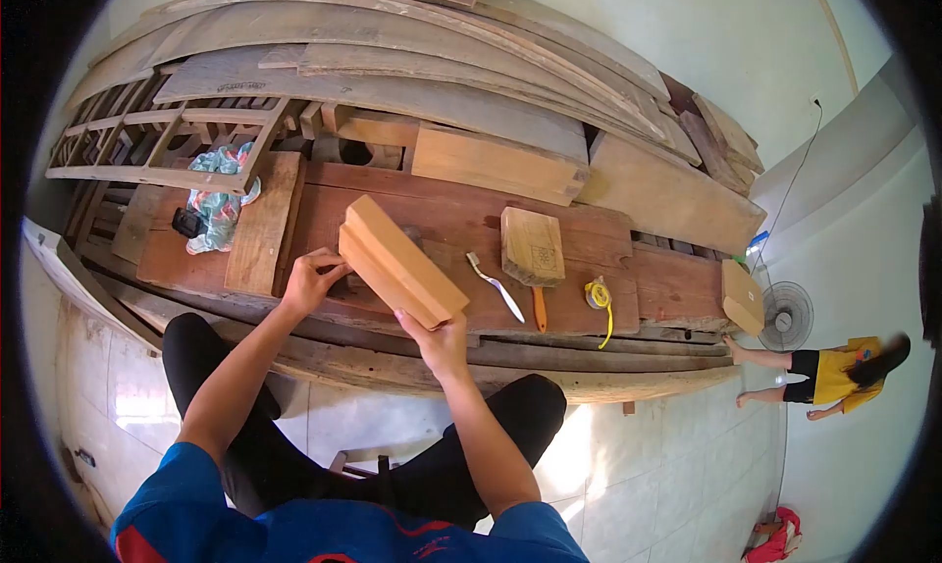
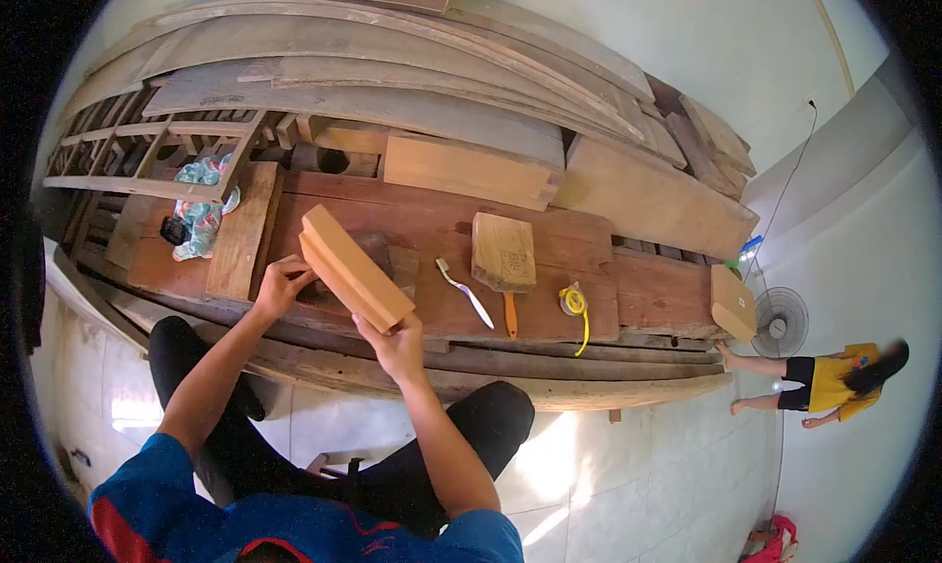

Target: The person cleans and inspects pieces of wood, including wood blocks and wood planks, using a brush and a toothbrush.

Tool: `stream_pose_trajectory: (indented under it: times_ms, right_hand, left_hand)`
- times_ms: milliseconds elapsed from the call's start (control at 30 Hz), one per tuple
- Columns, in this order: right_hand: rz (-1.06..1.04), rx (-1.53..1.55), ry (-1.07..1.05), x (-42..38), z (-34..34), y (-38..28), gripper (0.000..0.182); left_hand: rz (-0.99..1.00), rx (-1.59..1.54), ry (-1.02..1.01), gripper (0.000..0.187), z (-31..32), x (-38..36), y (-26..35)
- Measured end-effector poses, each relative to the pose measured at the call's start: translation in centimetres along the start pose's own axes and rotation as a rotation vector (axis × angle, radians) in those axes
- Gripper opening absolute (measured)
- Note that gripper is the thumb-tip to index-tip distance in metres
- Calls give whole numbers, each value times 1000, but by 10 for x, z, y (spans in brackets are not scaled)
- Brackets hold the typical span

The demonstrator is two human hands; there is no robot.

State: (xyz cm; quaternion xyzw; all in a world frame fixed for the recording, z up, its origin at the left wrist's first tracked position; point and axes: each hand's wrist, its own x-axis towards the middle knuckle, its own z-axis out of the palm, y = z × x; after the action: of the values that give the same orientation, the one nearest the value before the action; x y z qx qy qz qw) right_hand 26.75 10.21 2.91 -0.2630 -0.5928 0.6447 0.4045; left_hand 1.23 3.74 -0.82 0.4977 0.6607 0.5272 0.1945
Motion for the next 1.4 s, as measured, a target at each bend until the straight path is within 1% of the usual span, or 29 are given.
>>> stream_pose_trajectory:
  times_ms: [67, 167, 267, 367, 400, 467, 500, 567, 600, 667, 700, 767, 800, 867, 900, 967, 1033, 1067, 1100, 1200, 1233, 1267, 1300, 1400]
  right_hand:
    - [24, 50, 4, -1, 4, 2, 30]
    - [2, 34, 61, 0, 13, 5, 29]
    - [-43, 22, -8, 0, 9, -10, 29]
    - [23, -70, -38, 0, 7, 7, 30]
    - [19, -39, -14, -1, 8, 8, 30]
    - [15, 34, 34, -5, 15, 11, 31]
    - [0, 5, 49, -5, 15, 12, 31]
    - [-30, -15, 72, -5, 12, 10, 32]
    - [0, -29, 87, -5, 10, 13, 33]
    - [40, 2, 121, -4, 19, 19, 34]
    - [53, 18, 152, -5, 23, 16, 34]
    - [-40, 70, 191, -4, 26, 16, 34]
    - [-58, 10, 179, -4, 21, 18, 34]
    - [-18, 16, 137, -6, 17, 19, 35]
    - [-4, 12, 119, -7, 16, 19, 36]
    - [-17, -37, 158, -12, 22, 27, 37]
    - [-85, 28, 229, -11, 32, 16, 35]
    - [-92, 37, 203, -10, 30, 9, 35]
    - [-93, 49, 177, -11, 29, 5, 36]
    - [-40, -87, 119, -11, 23, 21, 35]
    - [-31, 2, 145, -12, 26, 25, 34]
    - [-49, -12, 153, -11, 25, 18, 34]
    - [-65, -24, 158, -9, 25, 9, 34]
    - [-71, 104, 63, -10, 21, 3, 36]
  left_hand:
    - [10, 20, -5, 16, -3, 1, 1]
    - [-12, 26, -4, 17, -2, -1, -2]
    - [-1, 14, 0, 16, -2, 0, -2]
    - [13, -43, 12, 16, -1, 0, -3]
    - [44, -17, 12, 16, -1, 0, -6]
    - [12, -30, 2, 16, 1, 0, -7]
    - [-7, -27, 1, 16, -1, 0, -5]
    - [28, 8, 13, 15, 0, -1, -6]
    - [75, 56, 10, 13, -1, -1, -1]
    - [78, 90, 31, 14, -1, -1, -11]
    - [52, 58, 30, 17, -1, -1, -8]
    - [-104, 42, -38, 16, -3, -1, 10]
    - [-48, 33, -10, 18, -2, -3, 5]
    - [26, 16, 3, 19, 0, -2, -3]
    - [11, 11, 4, 18, 1, -1, -7]
    - [34, 4, 5, 18, 1, 1, -7]
    - [-39, 20, -24, 18, 0, 0, 4]
    - [-60, 55, -26, 19, -1, -1, 10]
    - [-42, 52, -17, 19, -1, 0, 6]
    - [7, 22, -18, 18, -1, -1, -7]
    - [21, 2, -25, 16, -2, 0, -8]
    - [-47, 72, -51, 15, -3, 1, -8]
    - [-18, 41, -29, 16, -1, 2, -12]
    - [59, 0, 21, 17, 1, -1, -18]
